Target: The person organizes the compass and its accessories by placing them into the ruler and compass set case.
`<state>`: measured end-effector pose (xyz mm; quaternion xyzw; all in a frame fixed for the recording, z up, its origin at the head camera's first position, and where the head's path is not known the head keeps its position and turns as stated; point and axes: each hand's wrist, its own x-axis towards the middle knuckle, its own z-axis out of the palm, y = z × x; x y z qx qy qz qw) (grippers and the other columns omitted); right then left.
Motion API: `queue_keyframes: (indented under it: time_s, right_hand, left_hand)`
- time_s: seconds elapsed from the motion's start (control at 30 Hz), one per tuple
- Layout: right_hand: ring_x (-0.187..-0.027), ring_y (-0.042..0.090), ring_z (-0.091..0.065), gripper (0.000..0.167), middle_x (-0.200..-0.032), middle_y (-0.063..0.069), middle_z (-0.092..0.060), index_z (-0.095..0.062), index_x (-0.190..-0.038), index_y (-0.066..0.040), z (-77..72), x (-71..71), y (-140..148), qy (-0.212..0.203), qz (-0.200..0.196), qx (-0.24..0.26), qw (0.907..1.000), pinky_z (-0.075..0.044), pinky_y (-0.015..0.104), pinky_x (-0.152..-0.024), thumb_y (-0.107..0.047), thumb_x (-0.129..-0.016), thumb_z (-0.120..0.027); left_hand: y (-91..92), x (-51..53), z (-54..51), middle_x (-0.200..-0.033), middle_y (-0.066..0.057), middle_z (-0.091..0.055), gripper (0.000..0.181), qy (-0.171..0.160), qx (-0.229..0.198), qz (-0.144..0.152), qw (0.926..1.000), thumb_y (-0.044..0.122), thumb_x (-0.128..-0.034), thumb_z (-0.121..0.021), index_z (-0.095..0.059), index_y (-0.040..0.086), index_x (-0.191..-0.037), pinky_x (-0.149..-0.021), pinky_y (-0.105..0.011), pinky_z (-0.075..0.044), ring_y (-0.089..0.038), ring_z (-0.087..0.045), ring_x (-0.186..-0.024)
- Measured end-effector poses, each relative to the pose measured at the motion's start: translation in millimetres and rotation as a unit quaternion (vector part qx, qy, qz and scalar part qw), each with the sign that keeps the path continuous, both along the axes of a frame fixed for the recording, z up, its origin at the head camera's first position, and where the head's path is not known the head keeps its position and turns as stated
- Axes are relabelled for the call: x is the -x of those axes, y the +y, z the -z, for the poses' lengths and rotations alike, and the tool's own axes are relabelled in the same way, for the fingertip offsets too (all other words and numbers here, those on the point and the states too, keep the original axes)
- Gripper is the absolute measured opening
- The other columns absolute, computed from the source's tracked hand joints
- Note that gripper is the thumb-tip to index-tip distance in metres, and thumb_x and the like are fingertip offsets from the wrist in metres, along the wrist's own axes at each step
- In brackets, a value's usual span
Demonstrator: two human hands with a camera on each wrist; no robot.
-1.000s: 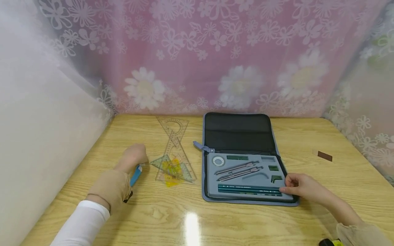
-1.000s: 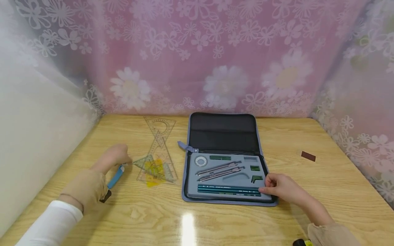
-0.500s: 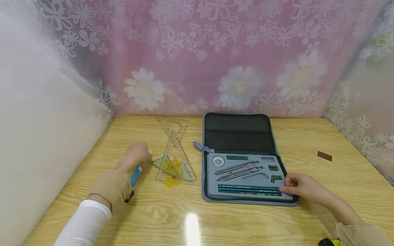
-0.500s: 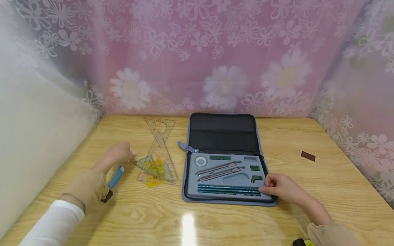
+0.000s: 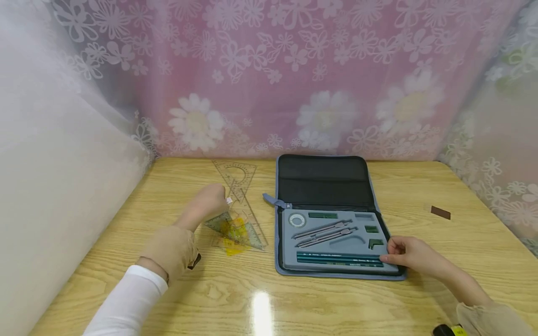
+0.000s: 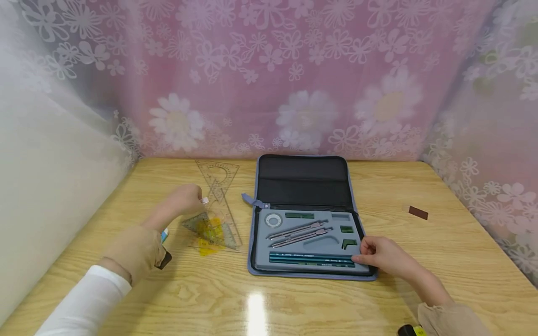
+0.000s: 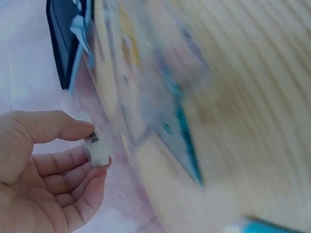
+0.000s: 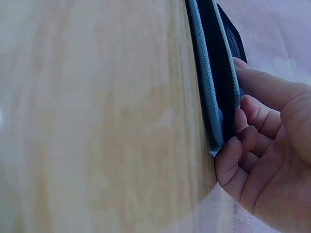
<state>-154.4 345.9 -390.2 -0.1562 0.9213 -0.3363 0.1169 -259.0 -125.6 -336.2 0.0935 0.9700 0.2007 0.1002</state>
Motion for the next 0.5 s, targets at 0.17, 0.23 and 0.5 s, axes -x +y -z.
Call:
queue_keyframes:
  time_s: [0.17, 0.23, 0.5]
  right_hand:
    - [-0.053, 0.004, -0.032, 0.026, -0.062, -0.007, -0.034, -0.048, -0.076, -0.008, -0.4, -0.8, -1.4, -0.004, 0.005, 0.002, 1.0000, -0.028, 0.024, -0.047, -0.024, -0.085, -0.067]
    - [-0.053, 0.004, -0.032, 0.026, -0.062, -0.007, -0.034, -0.048, -0.076, -0.009, -0.5, -0.9, -1.4, -0.003, 0.005, 0.002, 1.0000, -0.028, 0.024, -0.047, -0.024, -0.085, -0.067]
    - [-0.052, 0.003, -0.031, 0.025, -0.062, -0.007, -0.034, -0.048, -0.076, -0.008, -0.8, 0.3, -0.4, 0.002, -0.001, 0.006, 1.0000, -0.028, 0.025, -0.046, -0.022, -0.086, -0.067]
  left_hand:
    - [23.2, 4.6, -3.6, -0.055, 0.002, -0.030, 0.031, -0.001, 0.006, 0.012, 0.9999, -0.005, -0.0722, -0.056, -0.036, 0.013, -0.057, -0.044, -0.023, -0.028, -0.011, -0.026, -0.047]
    - [31.5, 5.7, -4.8, -0.057, 0.000, -0.035, 0.026, -0.001, 0.010, 0.020, 0.9997, -0.001, -0.0773, -0.058, -0.042, 0.011, -0.061, -0.046, -0.024, -0.032, -0.012, -0.031, -0.048]
    - [56.0, 6.0, -5.6, -0.060, -0.001, -0.042, 0.015, 0.023, 0.014, 0.064, 0.9976, -0.001, -0.0764, -0.059, -0.049, 0.007, -0.068, -0.047, -0.024, -0.035, -0.013, -0.036, -0.051]
